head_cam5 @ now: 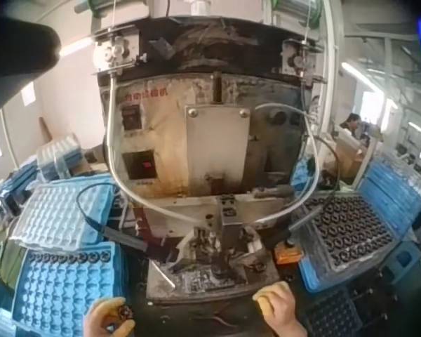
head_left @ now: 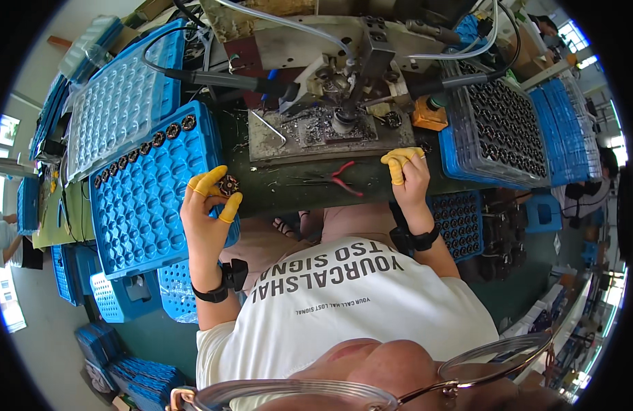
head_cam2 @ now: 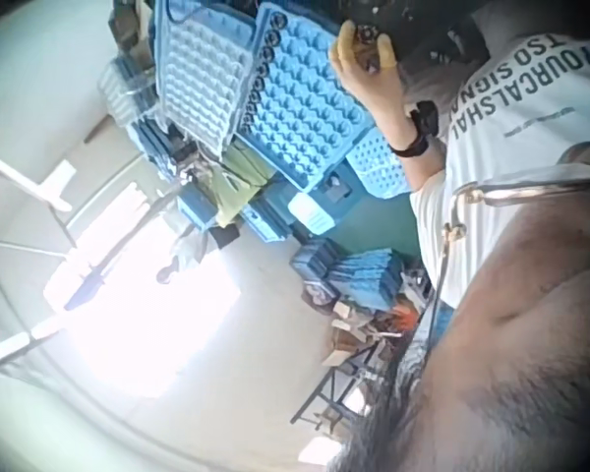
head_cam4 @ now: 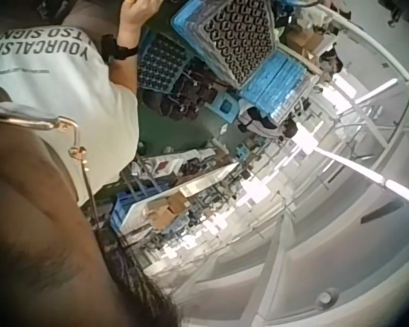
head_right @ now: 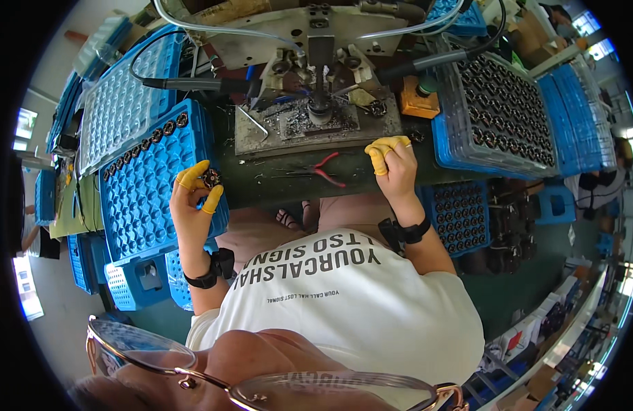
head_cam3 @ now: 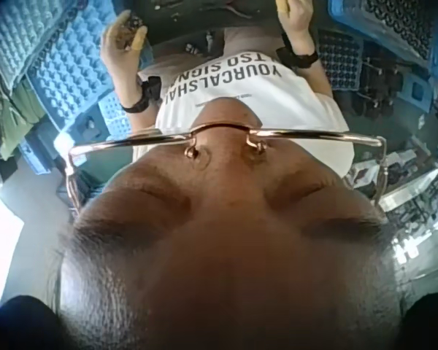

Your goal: Manually assemble and press electronic components using a machine and organize them into trays.

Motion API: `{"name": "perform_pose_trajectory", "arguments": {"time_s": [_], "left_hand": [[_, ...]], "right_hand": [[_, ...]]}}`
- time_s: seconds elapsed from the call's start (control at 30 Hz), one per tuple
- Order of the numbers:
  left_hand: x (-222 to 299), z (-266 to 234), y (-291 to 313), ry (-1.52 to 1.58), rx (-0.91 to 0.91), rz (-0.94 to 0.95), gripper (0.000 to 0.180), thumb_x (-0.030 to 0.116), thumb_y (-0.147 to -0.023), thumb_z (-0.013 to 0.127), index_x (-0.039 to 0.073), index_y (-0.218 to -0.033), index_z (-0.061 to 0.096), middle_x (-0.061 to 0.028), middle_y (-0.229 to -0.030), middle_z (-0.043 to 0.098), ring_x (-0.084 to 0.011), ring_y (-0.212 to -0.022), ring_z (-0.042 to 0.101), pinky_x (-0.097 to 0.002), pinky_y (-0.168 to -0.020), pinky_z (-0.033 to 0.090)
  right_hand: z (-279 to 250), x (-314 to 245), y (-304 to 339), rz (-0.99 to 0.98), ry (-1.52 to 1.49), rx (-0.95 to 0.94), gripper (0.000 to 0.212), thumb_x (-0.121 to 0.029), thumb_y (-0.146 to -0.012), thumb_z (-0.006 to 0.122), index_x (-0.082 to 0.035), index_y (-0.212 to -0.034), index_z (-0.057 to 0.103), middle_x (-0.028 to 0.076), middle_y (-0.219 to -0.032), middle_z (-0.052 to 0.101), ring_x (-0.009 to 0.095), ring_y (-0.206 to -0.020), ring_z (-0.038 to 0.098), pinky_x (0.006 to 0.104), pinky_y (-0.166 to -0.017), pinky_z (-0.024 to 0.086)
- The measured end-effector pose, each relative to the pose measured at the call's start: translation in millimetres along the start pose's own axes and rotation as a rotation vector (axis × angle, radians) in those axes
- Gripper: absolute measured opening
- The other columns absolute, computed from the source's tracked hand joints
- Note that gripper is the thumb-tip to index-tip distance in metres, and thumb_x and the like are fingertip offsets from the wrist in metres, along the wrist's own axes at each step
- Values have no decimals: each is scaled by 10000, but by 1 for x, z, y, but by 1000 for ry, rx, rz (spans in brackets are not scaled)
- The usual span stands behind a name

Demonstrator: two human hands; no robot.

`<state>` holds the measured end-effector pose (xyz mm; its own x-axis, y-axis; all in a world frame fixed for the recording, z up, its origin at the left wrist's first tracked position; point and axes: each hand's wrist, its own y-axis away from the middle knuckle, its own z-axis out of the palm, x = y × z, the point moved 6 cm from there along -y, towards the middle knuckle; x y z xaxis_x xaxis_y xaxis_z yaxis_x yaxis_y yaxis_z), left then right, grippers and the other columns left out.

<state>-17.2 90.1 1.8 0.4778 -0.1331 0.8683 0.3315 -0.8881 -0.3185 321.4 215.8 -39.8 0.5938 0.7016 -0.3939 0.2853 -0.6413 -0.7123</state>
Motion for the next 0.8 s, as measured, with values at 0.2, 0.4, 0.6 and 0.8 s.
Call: {"name": "perform_pose_trajectory", "arguments": {"time_s": [0.2, 0.4, 0.6, 0.8], "left_hand": [[0, 0, -1, -45, -6, 6, 458, -79, -737, 755, 14, -1172, 643, -64, -1058, 550, -98, -793, 591, -190, -680, 515], [-2, 1, -1, -38, -11, -25, 444, -68, -743, 755, 14, -1165, 645, -63, -1052, 549, -97, -797, 593, -189, -690, 513], [0, 2, -1, -63, 8, -19, 431, -50, -740, 767, 12, -1152, 654, -62, -1047, 563, -106, -794, 604, -198, -698, 519], [32, 6, -5, -206, 34, 47, 431, -4, -708, 799, 24, -1118, 670, -62, -990, 614, -133, -764, 616, -238, -693, 524]], "right_hand": [[-4, -4, -10, 11, -94, 15, 91, -115, -844, 680, -25, -834, 689, 96, -887, 652, 287, -798, 607, 361, -708, 477], [9, -31, -69, 92, -314, 33, 253, -177, -809, 755, -35, -1000, 671, 106, -979, 668, 298, -900, 612, 359, -801, 485], [27, -41, -94, 18, -298, -31, 381, -171, -730, 834, -32, -1038, 659, 100, -1020, 642, 243, -961, 622, 335, -838, 493], [-14, -6, -89, 94, -219, 147, 394, -170, -731, 827, -49, -1063, 655, 125, -1065, 654, 312, -979, 603, 384, -880, 475]]}}
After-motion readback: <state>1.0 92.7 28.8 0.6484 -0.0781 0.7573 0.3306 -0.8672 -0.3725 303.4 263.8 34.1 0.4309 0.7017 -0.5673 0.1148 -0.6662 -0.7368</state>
